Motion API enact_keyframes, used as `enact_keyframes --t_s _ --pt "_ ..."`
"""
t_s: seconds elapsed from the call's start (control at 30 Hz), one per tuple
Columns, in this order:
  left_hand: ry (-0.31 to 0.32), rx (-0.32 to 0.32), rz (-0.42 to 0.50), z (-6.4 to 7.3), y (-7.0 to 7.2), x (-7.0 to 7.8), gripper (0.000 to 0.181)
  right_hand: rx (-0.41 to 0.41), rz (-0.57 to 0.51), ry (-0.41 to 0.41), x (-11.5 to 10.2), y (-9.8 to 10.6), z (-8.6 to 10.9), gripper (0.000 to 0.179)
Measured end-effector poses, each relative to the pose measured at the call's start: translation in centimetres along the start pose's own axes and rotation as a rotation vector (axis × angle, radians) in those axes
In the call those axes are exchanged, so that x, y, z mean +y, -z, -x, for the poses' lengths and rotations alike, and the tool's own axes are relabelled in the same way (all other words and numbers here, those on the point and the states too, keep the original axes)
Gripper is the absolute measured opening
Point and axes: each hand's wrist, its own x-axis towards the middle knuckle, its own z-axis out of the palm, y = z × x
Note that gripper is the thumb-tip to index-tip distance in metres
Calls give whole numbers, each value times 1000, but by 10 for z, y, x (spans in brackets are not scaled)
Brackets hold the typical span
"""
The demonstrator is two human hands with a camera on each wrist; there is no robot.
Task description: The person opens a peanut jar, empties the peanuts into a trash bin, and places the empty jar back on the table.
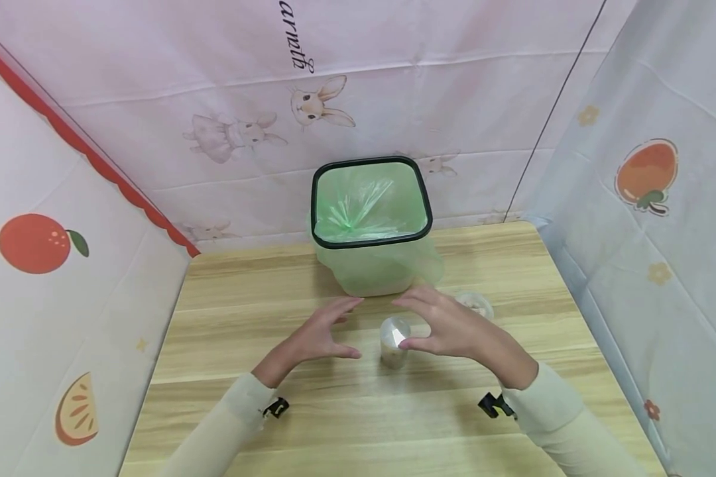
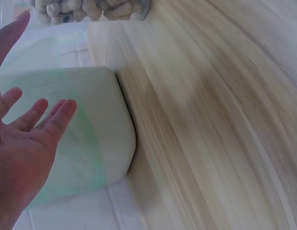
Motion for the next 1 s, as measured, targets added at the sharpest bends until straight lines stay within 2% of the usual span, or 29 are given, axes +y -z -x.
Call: enact_keyframes --t_s 0.2,0.37,0.77,1.0 --pt "-34 -16 -10 -8 -10 3 104 -6 3 36 -1 -6 -2 67" --pt "-65 -9 29 -11 -18 5 103 -8 7 48 -2 -10 -3 68" --pt "-84 -3 108 -20 -29 11 97 -18 22 79 -5 -19 -8 71" --pt "-56 -13 149 -22 -38 16 97 -66 8 75 -7 -23 -11 74"
